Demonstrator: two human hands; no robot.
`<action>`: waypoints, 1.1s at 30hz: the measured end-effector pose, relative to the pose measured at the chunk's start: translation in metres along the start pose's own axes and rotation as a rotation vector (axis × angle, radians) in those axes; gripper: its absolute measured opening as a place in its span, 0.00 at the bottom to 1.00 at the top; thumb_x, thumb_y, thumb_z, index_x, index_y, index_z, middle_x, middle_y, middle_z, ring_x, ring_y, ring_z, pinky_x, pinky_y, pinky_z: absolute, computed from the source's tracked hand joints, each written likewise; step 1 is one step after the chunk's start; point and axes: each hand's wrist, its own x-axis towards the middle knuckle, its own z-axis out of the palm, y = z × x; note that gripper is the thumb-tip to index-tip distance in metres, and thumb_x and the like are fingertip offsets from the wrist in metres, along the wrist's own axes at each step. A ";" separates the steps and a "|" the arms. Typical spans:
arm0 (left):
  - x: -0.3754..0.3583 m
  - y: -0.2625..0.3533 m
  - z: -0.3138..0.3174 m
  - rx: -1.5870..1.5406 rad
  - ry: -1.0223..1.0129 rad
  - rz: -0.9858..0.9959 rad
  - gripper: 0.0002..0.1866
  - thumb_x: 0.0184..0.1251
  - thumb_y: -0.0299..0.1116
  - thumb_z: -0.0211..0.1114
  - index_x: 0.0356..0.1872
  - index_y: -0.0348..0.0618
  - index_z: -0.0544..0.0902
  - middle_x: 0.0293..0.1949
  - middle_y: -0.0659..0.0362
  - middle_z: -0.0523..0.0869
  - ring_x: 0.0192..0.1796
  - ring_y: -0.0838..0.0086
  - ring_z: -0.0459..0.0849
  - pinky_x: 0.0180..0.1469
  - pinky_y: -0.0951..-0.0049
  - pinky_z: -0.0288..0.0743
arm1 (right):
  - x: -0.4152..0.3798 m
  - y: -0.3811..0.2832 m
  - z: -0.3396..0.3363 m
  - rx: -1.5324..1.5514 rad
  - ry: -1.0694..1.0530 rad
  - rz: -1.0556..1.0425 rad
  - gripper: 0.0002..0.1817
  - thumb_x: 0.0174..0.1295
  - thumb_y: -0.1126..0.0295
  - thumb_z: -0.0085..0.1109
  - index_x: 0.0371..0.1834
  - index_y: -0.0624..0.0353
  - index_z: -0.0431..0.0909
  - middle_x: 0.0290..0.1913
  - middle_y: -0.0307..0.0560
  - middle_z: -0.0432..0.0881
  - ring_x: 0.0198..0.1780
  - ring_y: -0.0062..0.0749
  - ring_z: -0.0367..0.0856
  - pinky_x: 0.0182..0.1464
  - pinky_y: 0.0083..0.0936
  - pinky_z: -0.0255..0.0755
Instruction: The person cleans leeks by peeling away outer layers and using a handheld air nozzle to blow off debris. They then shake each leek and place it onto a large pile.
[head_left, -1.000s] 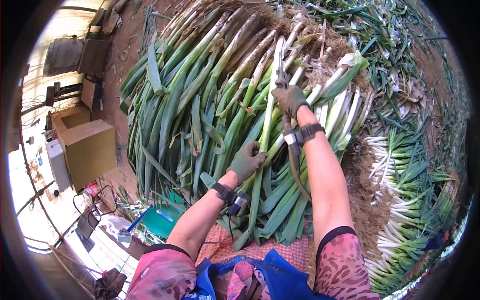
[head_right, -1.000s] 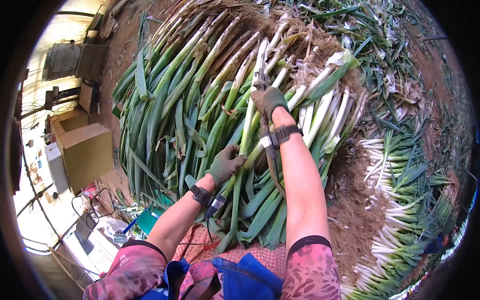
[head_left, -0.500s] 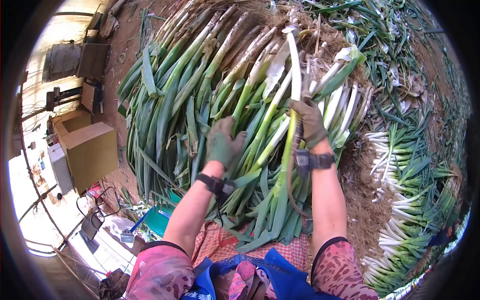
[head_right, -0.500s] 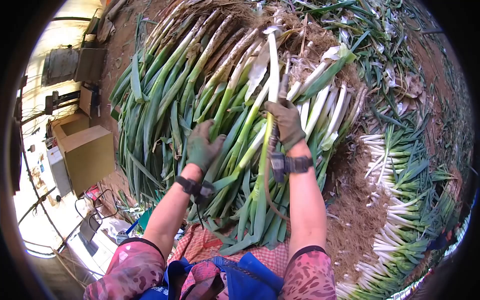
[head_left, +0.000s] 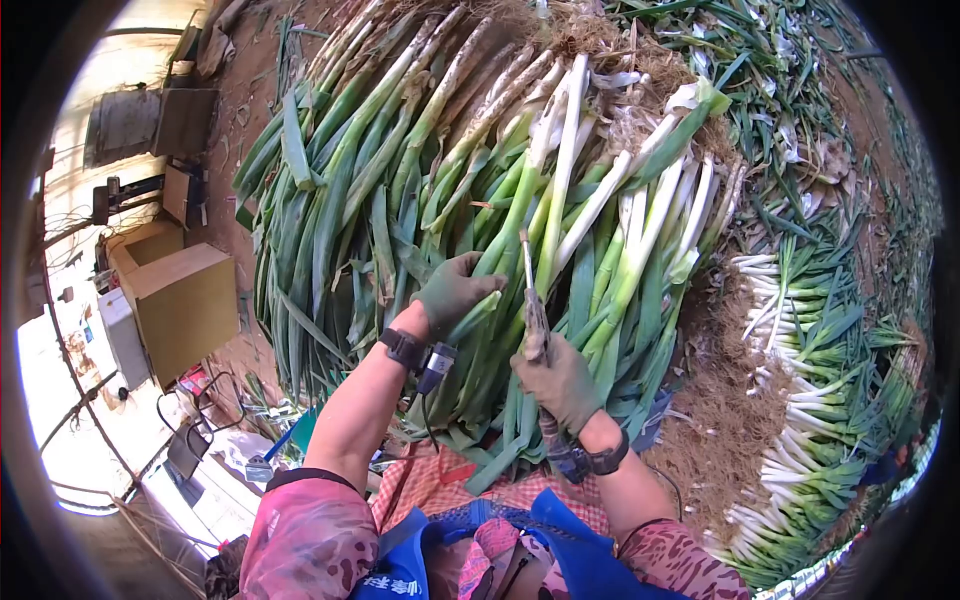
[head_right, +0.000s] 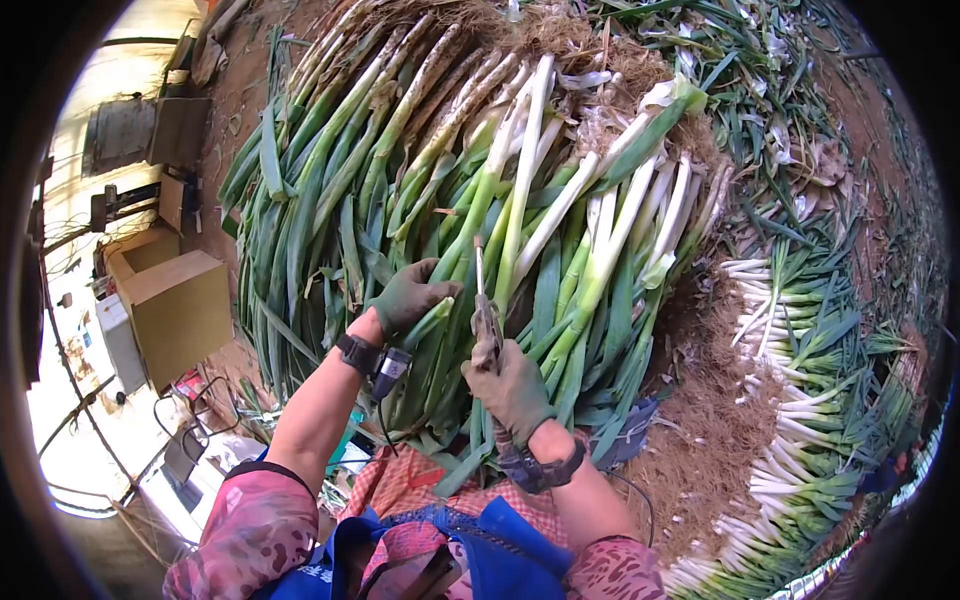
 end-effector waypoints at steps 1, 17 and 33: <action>-0.005 0.002 0.002 -0.038 0.000 -0.012 0.23 0.64 0.41 0.71 0.54 0.35 0.82 0.42 0.59 0.88 0.43 0.78 0.84 0.48 0.75 0.77 | -0.005 -0.001 0.002 0.062 -0.014 0.056 0.15 0.60 0.64 0.67 0.38 0.63 0.74 0.30 0.44 0.81 0.30 0.26 0.82 0.34 0.26 0.76; -0.008 -0.027 0.028 -0.229 0.097 0.035 0.25 0.76 0.51 0.59 0.48 0.33 0.84 0.36 0.62 0.87 0.36 0.83 0.82 0.41 0.77 0.77 | -0.046 0.030 0.020 -0.122 0.032 0.018 0.13 0.61 0.65 0.66 0.38 0.60 0.74 0.29 0.45 0.81 0.31 0.31 0.83 0.35 0.28 0.75; -0.005 -0.051 0.065 -0.077 0.082 -0.057 0.24 0.63 0.44 0.72 0.52 0.35 0.83 0.41 0.57 0.89 0.41 0.76 0.86 0.47 0.72 0.80 | 0.177 -0.033 -0.047 -0.334 0.238 -0.076 0.24 0.51 0.53 0.63 0.32 0.70 0.85 0.25 0.60 0.85 0.33 0.47 0.90 0.39 0.36 0.81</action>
